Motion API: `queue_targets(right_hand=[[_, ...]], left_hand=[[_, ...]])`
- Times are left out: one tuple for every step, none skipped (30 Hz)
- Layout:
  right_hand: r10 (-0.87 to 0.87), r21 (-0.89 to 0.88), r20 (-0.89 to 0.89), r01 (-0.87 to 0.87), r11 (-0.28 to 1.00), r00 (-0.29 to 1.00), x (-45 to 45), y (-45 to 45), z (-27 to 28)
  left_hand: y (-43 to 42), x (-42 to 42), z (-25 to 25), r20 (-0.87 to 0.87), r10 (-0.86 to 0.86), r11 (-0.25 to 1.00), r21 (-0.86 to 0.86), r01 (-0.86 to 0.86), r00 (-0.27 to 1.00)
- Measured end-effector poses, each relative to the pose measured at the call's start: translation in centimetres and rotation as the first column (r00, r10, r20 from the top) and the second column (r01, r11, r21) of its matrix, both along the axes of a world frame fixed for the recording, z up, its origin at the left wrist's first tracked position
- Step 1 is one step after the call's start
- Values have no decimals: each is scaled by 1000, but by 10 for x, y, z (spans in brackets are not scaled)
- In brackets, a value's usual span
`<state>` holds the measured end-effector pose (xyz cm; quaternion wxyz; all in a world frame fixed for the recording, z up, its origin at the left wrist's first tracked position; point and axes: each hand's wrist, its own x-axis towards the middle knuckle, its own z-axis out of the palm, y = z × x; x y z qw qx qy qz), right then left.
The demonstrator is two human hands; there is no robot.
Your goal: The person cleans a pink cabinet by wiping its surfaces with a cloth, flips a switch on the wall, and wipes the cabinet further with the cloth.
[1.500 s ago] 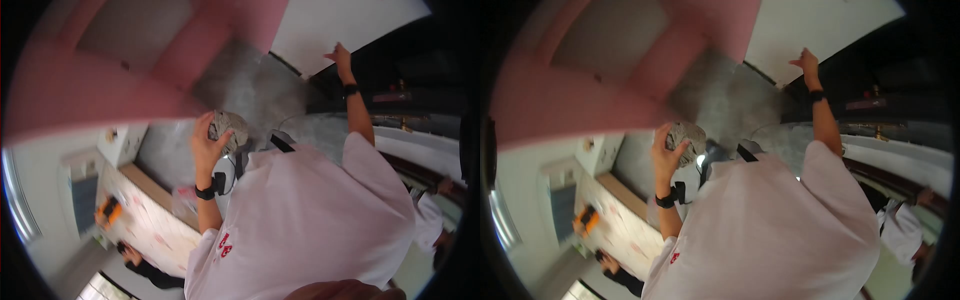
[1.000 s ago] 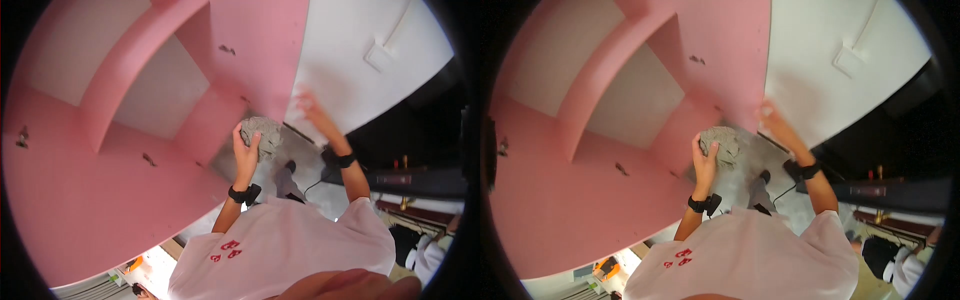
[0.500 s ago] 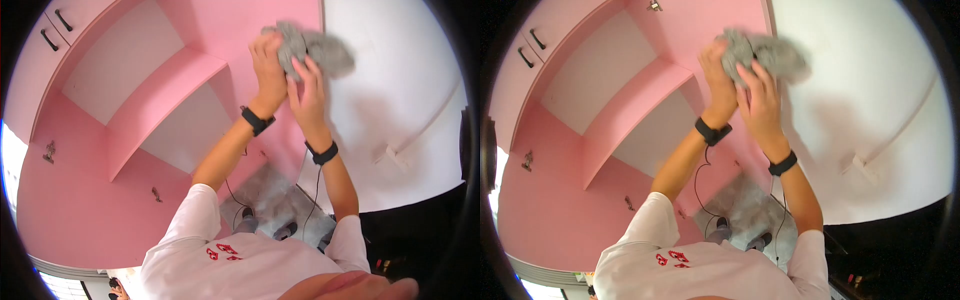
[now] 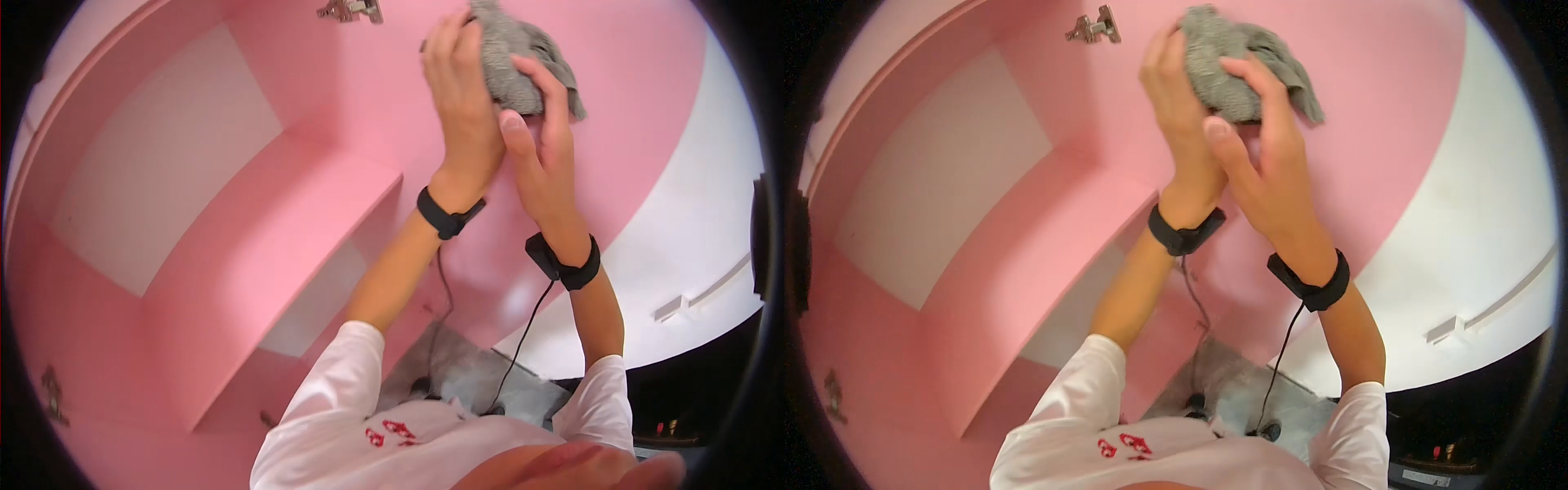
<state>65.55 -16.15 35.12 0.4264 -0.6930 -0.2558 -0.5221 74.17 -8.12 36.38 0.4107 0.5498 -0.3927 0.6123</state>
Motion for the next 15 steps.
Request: queue_targets(right_hand=[[-3, -27, 8, 3, 1000, 1000, 14, 5, 7], [-1, -51, 6, 2, 999, 1000, 26, 7, 8], [-151, -155, 194, 182, 971, 969, 43, 7, -11], [-201, -197, 120, 222, 955, 972, 44, 13, -28], [-256, -237, 47, 260, 936, 965, 35, 20, -48], [-270, -217, -42, 255, 942, 962, 32, 27, -77], [-283, -189, -127, 257, 948, 951, 31, 34, -108], [-243, -162, -214, 211, 964, 946, 28, 41, -135], [-199, -136, -293, 165, 977, 935, 26, 45, -151], [-217, -150, -295, 179, 972, 931, 26, 50, -160], [-218, -131, -246, 191, 973, 944, 26, 53, -164], [-245, -116, -187, 226, 967, 951, 26, 56, -161], [-275, -122, -151, 258, 958, 950, 24, 61, -135], [-294, -125, -119, 280, 952, 948, 17, 66, -98], [-349, -140, -4, 345, 928, 937, 7, 51, -62]], left_hand=[[5, 16, 13, 35, -33, 996, -87, 36, 999], [10, 27, 9, 43, -54, 993, -102, 58, 998], [18, 33, -13, 74, -75, 995, -66, 80, 994], [26, 38, -35, 111, -98, 994, -27, 102, 989], [32, 38, -55, 74, -110, 994, -15, 112, 991], [40, 36, -84, 28, -120, 993, 1, 120, 992], [48, 39, -120, -26, -134, 989, 58, 136, 991], [58, 42, -148, -70, -143, 982, 118, 151, 987], [69, 37, -164, -62, -158, 980, 114, 164, 986], [77, 27, -179, -150, -165, 972, 142, 187, 975], [75, 21, -185, -237, -186, 962, 155, 226, 953], [73, 18, -174, -229, -246, 953, 123, 278, 942], [71, 13, -149, -338, -280, 949, 42, 311, 899], [71, 1, -124, -446, -308, 944, -31, 330, 840], [51, -6, -89, -289, -314, 945, 0, 328, 905]])
